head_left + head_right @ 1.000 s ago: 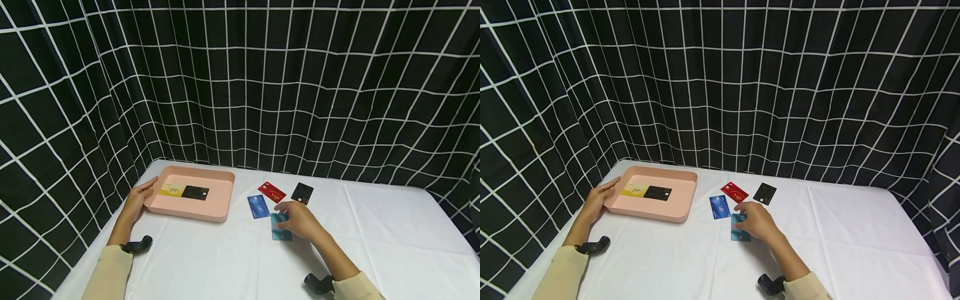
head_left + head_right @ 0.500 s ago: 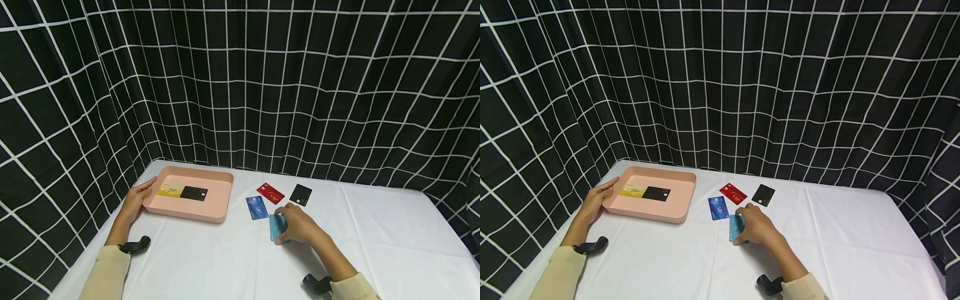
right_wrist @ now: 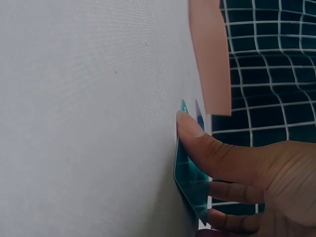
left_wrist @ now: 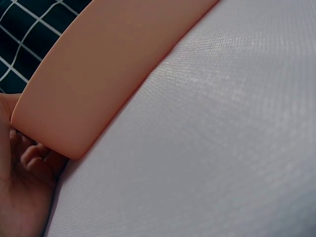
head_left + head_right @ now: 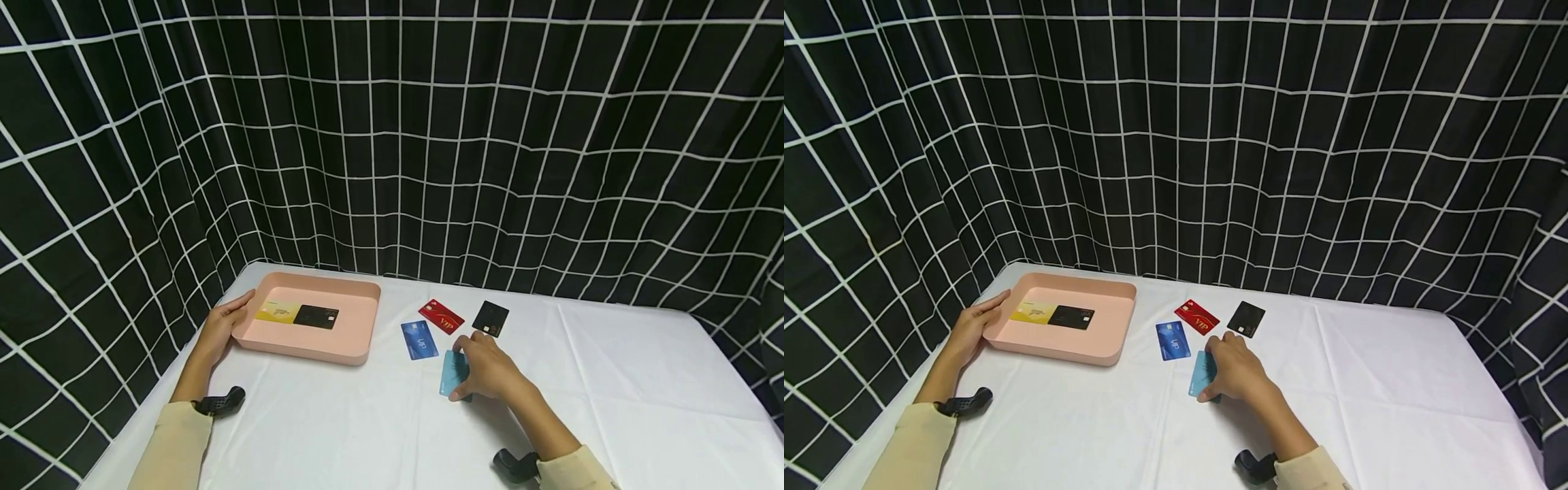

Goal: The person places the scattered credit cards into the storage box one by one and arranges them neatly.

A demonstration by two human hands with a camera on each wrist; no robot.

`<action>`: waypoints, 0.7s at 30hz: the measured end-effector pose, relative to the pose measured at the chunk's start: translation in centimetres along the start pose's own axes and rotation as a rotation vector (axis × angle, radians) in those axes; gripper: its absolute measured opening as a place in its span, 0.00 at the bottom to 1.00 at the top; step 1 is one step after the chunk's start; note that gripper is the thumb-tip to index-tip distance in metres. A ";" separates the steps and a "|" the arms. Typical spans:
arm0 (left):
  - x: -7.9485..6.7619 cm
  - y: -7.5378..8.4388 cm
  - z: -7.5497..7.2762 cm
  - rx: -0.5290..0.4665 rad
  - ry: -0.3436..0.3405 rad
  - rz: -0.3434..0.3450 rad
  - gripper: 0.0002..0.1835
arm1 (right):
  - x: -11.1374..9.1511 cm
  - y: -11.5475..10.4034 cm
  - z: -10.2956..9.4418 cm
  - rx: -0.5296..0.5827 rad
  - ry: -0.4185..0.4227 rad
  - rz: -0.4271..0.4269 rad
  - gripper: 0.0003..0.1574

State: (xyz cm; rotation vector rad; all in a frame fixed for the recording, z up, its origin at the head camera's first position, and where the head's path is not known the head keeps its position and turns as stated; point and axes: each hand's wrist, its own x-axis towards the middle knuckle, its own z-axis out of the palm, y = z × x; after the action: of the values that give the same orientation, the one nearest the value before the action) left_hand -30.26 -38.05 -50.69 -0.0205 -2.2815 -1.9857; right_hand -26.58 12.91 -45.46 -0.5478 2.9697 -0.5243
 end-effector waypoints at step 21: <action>-0.4 0.2 0.4 0.020 0.001 -0.023 0.25 | 0.0 0.8 -0.2 0.063 -0.023 0.074 0.47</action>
State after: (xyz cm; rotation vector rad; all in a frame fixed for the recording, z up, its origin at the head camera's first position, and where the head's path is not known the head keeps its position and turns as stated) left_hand -29.92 -37.59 -50.61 0.0085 -2.3115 -1.9729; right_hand -26.88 13.65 -45.55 -0.4339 2.9272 -0.5975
